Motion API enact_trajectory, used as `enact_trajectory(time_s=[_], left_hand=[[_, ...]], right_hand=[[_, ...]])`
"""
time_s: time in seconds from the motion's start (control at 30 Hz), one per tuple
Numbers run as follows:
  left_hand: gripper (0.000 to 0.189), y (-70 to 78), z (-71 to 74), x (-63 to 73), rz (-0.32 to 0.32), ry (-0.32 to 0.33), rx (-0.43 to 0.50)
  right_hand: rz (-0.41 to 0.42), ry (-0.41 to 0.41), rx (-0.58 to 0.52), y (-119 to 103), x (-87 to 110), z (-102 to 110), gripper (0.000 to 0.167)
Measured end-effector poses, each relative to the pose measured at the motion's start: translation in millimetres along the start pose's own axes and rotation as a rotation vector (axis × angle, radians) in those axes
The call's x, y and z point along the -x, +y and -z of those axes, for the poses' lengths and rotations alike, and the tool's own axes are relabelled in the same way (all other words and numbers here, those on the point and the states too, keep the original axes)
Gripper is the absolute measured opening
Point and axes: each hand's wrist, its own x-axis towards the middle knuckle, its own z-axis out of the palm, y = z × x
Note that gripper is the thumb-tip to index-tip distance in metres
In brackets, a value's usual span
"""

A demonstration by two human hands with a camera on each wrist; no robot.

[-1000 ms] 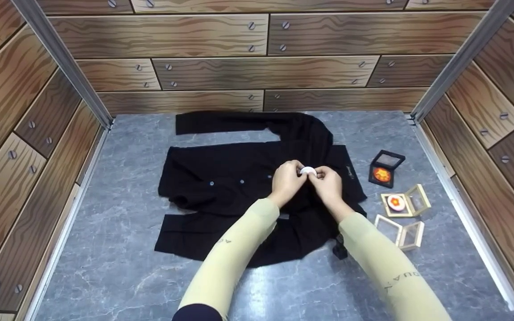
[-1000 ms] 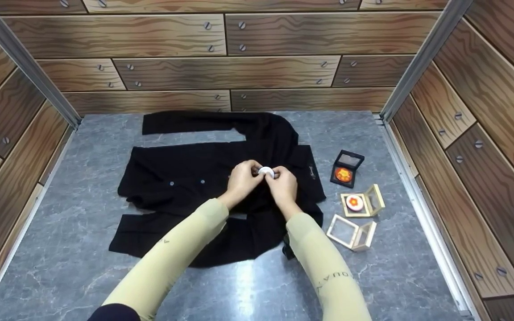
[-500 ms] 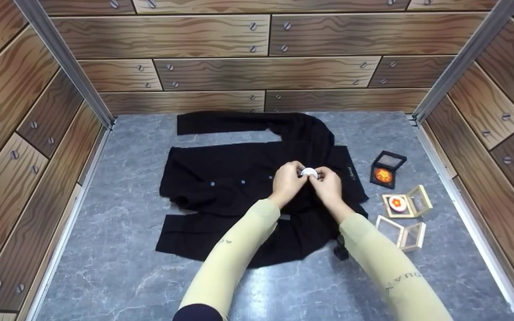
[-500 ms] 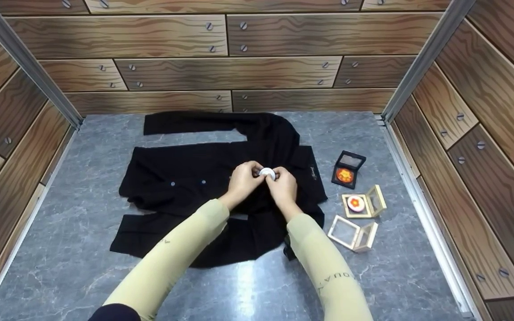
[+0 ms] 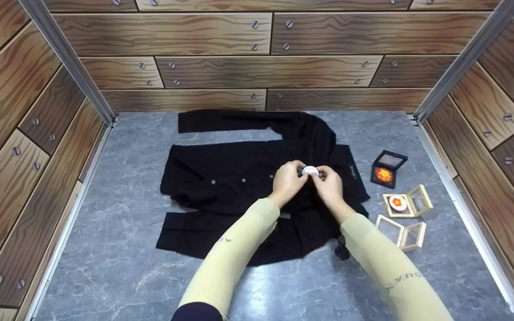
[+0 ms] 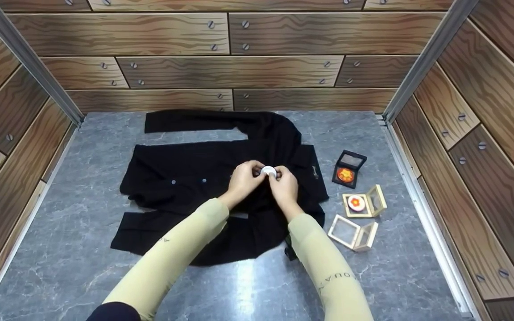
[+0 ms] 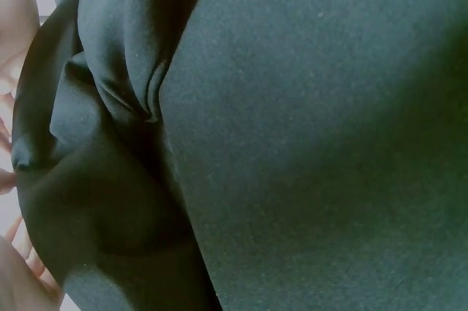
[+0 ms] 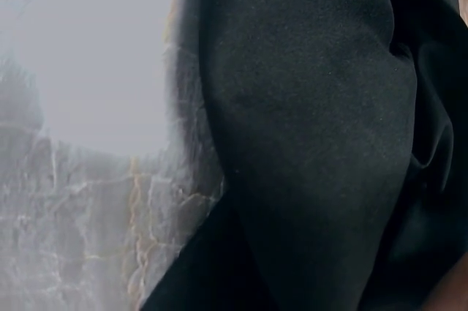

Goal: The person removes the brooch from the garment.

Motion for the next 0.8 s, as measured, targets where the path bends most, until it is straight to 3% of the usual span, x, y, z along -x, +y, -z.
enact_trajectory(time_s=[0.8], left_hand=[[0.018,-1.7,3.7,-1.0,-0.046,0.01,0.035]], right_hand=[[-0.006,0.003,-0.037,-5.0,-1.6,4.1,0.019]])
